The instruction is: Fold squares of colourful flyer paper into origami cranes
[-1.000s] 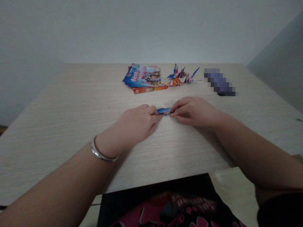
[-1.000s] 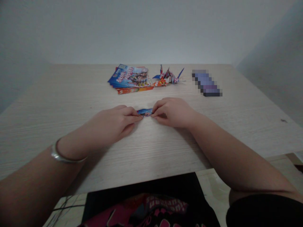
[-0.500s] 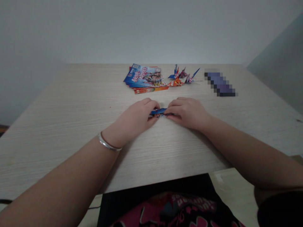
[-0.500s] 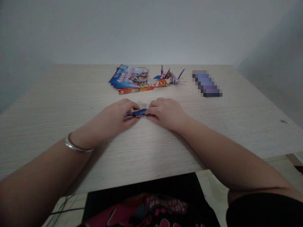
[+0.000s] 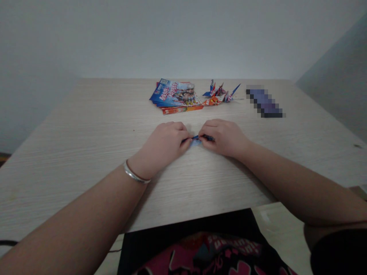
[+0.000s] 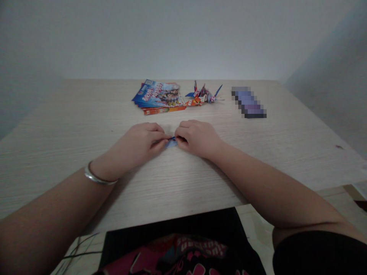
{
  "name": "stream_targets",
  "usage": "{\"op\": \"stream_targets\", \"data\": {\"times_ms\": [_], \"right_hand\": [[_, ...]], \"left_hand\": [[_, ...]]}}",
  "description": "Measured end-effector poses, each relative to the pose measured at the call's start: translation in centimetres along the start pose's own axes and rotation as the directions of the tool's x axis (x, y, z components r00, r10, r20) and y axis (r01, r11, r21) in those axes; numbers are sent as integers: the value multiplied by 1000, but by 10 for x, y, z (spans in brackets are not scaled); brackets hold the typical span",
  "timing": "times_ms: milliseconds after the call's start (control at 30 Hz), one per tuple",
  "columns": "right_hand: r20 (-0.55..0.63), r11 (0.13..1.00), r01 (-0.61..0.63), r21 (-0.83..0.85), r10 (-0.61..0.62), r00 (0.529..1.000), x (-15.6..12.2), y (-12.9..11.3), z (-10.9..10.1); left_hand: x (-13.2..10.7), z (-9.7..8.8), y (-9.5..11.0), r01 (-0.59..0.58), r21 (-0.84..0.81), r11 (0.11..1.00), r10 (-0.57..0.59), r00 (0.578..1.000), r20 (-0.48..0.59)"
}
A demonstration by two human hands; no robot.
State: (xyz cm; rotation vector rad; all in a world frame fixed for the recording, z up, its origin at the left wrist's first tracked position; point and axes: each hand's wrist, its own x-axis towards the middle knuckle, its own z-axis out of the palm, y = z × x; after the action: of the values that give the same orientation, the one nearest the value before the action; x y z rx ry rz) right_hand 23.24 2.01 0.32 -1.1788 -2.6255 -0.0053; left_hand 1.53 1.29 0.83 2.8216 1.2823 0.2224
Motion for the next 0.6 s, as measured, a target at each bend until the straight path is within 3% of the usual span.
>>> {"op": "stream_targets", "data": {"times_ms": [133, 367, 600], "right_hand": [[-49, 987, -64, 150, 72, 996, 0, 1, 3], [-25, 944, -106, 313, 120, 992, 7, 5, 9], [-14, 935, -49, 352, 58, 998, 6, 9, 10]], "left_hand": [[1, -2, 2, -12, 19, 1000, 12, 1000, -1], [3, 1, 6, 54, -41, 998, -56, 998, -33], [4, 5, 8, 110, -131, 985, -116, 992, -46]]}}
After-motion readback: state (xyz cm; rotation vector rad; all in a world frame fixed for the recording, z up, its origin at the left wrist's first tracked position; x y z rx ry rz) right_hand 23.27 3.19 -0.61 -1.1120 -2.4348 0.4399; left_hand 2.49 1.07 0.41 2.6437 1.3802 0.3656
